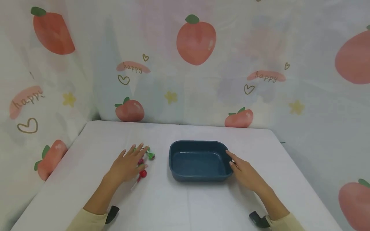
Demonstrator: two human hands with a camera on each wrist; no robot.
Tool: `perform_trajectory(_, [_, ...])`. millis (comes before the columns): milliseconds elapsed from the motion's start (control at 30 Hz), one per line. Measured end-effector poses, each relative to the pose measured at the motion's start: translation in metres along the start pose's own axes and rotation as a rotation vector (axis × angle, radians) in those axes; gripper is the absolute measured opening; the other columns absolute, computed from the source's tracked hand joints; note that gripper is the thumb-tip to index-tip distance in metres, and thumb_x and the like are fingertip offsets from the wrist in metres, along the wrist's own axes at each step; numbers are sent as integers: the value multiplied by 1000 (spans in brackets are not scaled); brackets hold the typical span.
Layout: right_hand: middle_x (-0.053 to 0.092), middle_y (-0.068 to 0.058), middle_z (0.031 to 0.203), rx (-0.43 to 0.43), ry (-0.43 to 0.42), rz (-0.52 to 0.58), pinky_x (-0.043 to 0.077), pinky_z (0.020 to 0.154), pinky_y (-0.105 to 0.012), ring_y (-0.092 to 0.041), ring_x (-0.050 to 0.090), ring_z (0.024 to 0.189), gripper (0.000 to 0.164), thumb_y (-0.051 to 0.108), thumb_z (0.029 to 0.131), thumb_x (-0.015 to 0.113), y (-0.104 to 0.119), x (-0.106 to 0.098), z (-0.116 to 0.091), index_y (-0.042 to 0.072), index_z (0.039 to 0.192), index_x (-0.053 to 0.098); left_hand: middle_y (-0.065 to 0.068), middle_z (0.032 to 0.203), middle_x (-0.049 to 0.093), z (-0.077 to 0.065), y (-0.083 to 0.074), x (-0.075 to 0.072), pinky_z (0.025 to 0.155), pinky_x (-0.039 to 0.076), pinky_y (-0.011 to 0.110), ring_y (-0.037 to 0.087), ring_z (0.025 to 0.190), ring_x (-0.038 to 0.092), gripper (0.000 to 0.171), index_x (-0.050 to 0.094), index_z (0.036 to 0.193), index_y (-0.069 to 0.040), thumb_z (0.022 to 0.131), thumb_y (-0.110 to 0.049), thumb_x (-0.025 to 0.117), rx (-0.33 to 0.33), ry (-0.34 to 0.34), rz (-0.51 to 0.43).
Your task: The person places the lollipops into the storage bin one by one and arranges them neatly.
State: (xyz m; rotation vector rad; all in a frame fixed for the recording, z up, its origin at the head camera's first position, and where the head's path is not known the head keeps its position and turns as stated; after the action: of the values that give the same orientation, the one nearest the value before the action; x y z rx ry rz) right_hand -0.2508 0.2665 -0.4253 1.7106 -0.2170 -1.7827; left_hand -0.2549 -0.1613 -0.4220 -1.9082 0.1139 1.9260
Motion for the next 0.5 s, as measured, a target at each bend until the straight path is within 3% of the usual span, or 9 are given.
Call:
perform_trajectory(200, [47,-32,148,79,21,166,54,92,-52,-46,56,126,49,15,111,47,-11,3,4,11,158,37,20,163,35,12,-6,0,116,22,65,46,149,27,70,35,161,-10,102,-31,67,3,36,5])
perform_trajectory(333, [43,-35,150,93,45,261,55,92,-50,-50,51,132,49,15,112,46,-14,6,3,13,159,35,20,161,37,23,-7,3,115,27,63,46,149,27,72,36,160,-9,100,-26,71,37,22,-15])
perform_trajectory(500, [41,-36,151,84,51,266,56,91,-50,-51,49,133,49,16,112,45,-11,7,2,13,160,33,24,157,42,39,-5,7,110,33,65,45,146,34,69,44,157,-11,97,-21,76,31,29,-110])
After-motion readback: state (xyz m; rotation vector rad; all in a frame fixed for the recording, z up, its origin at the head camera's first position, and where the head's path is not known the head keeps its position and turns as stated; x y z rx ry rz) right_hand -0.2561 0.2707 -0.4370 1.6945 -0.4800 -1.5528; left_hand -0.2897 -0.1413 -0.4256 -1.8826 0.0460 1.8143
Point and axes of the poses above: each hand's wrist, its own z-axis towards the middle knuckle, its own x-axis out of the palm, y = z × x, the point moved 5 cm from there along z, towards the middle knuckle
